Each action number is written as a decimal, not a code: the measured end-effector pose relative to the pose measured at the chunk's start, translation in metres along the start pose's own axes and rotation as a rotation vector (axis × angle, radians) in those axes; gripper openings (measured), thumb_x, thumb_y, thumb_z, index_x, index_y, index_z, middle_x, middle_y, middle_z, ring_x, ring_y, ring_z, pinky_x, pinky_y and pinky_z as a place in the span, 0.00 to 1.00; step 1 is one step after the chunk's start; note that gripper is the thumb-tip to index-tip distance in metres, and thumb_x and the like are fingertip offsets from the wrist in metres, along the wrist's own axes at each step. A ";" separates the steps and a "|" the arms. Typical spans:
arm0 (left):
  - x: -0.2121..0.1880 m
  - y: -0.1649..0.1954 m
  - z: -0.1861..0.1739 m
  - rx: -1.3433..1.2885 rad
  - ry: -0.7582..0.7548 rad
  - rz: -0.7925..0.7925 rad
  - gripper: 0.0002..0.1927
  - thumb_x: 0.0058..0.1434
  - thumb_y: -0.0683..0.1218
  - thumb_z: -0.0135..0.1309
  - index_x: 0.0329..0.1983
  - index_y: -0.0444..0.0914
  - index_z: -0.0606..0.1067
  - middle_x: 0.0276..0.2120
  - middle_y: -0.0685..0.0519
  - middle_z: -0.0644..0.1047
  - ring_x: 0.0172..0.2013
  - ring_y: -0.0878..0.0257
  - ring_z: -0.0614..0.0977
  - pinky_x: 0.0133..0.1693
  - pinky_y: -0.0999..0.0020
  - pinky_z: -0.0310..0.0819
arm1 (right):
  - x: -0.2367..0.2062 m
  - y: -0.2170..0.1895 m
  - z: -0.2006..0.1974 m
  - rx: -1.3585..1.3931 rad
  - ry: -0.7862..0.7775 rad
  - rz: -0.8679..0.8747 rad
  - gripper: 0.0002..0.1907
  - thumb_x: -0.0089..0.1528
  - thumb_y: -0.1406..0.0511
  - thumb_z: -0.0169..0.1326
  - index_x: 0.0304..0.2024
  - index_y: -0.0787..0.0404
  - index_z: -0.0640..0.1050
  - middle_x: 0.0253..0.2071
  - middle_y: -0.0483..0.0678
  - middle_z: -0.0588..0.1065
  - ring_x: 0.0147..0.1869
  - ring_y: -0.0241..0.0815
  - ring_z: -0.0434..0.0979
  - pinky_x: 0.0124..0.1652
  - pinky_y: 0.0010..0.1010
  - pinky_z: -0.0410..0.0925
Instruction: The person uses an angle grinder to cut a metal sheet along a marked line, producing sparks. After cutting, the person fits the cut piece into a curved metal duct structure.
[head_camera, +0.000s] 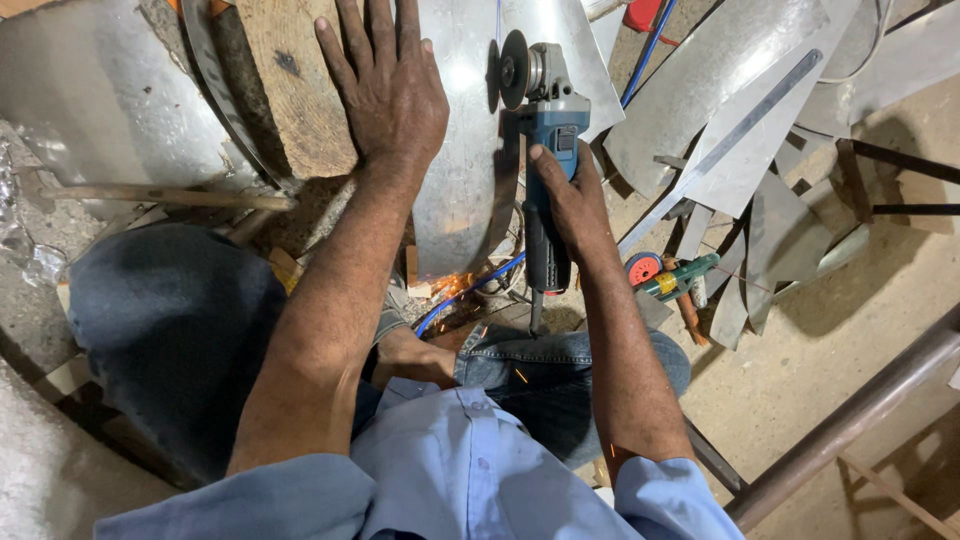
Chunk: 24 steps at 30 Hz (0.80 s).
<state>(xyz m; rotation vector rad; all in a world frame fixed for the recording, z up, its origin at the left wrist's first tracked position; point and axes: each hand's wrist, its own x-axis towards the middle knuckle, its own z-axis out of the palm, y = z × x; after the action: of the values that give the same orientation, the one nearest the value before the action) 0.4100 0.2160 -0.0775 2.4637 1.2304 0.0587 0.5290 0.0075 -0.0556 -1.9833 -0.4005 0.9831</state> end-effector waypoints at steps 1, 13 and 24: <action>0.000 0.000 0.001 -0.001 0.000 -0.001 0.30 0.87 0.50 0.39 0.84 0.40 0.45 0.80 0.39 0.43 0.78 0.38 0.39 0.74 0.31 0.25 | 0.000 0.000 0.000 0.003 -0.001 0.016 0.36 0.64 0.45 0.57 0.62 0.66 0.70 0.47 0.56 0.77 0.47 0.42 0.78 0.44 0.33 0.75; -0.001 -0.005 0.006 0.006 0.201 0.057 0.29 0.85 0.49 0.41 0.83 0.39 0.48 0.79 0.41 0.42 0.78 0.39 0.37 0.75 0.32 0.23 | -0.002 -0.008 0.002 0.042 -0.008 0.029 0.33 0.66 0.48 0.57 0.61 0.66 0.71 0.45 0.54 0.76 0.43 0.40 0.77 0.39 0.30 0.75; 0.000 -0.005 0.008 0.050 0.369 0.105 0.30 0.83 0.49 0.43 0.81 0.38 0.48 0.81 0.43 0.41 0.78 0.41 0.34 0.75 0.33 0.22 | -0.006 -0.008 0.005 0.039 -0.012 0.067 0.33 0.65 0.48 0.57 0.61 0.64 0.69 0.45 0.53 0.75 0.43 0.39 0.78 0.38 0.31 0.77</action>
<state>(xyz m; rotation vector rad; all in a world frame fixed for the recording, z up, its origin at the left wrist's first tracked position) 0.4075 0.2159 -0.0869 2.6388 1.2526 0.5384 0.5216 0.0114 -0.0476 -1.9670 -0.3208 1.0381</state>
